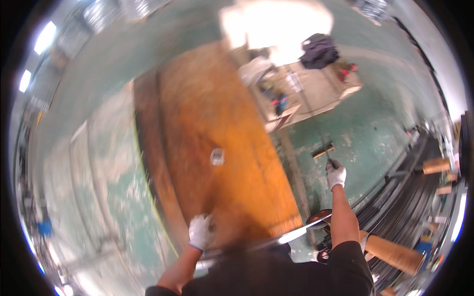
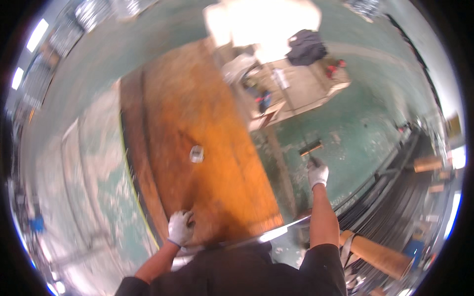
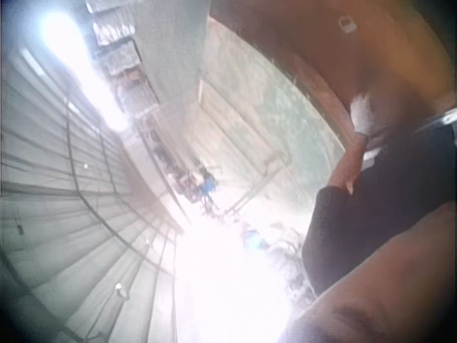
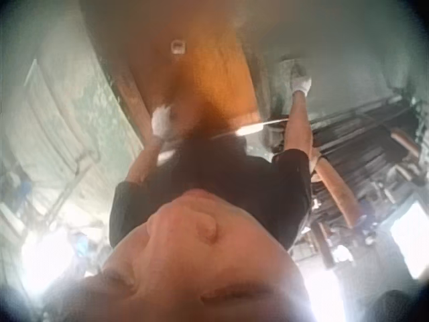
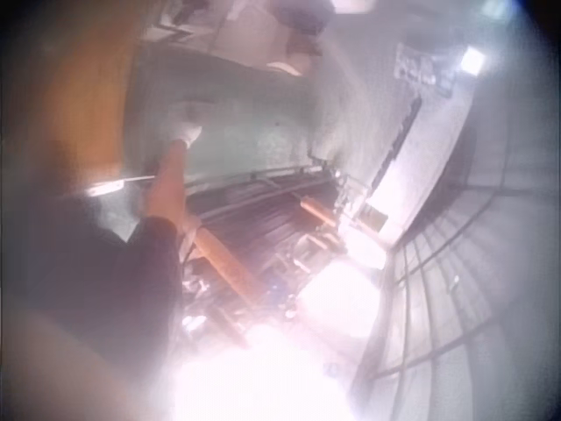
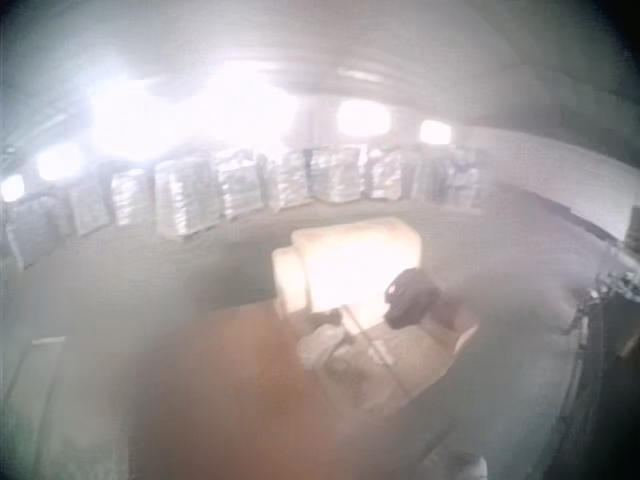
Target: The person measures a metal rod against a wooden jig, marks it, and then uses a manual bending machine to bend multiple rods into a curved shape. The person repeatedly measures, marks, and bends rods, stacking the finished pieces.
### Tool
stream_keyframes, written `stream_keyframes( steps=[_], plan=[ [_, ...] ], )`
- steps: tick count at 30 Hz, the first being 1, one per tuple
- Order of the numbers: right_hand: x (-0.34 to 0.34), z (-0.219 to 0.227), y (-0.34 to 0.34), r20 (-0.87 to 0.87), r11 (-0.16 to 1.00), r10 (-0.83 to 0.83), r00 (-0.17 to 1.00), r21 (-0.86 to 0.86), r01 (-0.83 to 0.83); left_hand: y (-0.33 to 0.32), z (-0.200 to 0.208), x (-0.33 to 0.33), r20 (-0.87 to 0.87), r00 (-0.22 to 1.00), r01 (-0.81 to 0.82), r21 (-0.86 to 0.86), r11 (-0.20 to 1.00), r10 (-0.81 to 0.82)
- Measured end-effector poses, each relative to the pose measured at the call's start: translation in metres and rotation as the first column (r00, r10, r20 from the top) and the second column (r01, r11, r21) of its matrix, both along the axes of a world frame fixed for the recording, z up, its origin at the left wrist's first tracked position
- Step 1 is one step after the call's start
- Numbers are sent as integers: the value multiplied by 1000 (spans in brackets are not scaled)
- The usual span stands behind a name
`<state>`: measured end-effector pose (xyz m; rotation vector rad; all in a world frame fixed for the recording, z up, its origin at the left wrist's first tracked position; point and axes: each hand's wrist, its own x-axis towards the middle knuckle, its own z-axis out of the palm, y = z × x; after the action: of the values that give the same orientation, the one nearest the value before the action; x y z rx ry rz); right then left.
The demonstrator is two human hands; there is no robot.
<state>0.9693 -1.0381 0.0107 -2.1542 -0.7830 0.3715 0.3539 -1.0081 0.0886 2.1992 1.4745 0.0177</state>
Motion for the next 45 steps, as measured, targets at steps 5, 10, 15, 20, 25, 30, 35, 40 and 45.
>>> stream_keyframes(
  steps=[5,10,15,20,25,30,35,40,45],
  plan=[
    [-18,1,10,-326,997,-4,946,-79,-23,-126,4,-47,-117,945,-312,-51,949,304],
    [-8,-10,10,-315,967,165,935,-135,-216,-179,-5,-44,-151,887,-445,-38,894,436],
    [21,-53,-7,-275,954,267,924,-60,-294,-178,-9,-50,-251,941,-232,1,973,225],
    [-19,-19,-62,-432,936,137,891,-238,-259,-184,-12,-61,-252,942,-231,-3,973,223],
    [-34,-18,-124,-321,926,-28,947,-366,-96,-192,-23,-65,-177,950,-245,98,965,259],
    [-54,-29,-145,-284,894,-158,946,-447,15,-200,-13,-76,-197,945,-258,34,966,259],
    [-100,-19,-153,-445,866,-467,764,-403,295,-216,-8,-81,-176,957,-230,34,973,233],
    [-112,-37,-169,-646,865,-492,583,-438,244,-221,-21,-77,-218,956,-191,37,981,194],
    [-124,-37,-167,-691,850,-526,496,-449,277,-212,-25,-68,-292,941,-181,-10,983,170]
  ],
)
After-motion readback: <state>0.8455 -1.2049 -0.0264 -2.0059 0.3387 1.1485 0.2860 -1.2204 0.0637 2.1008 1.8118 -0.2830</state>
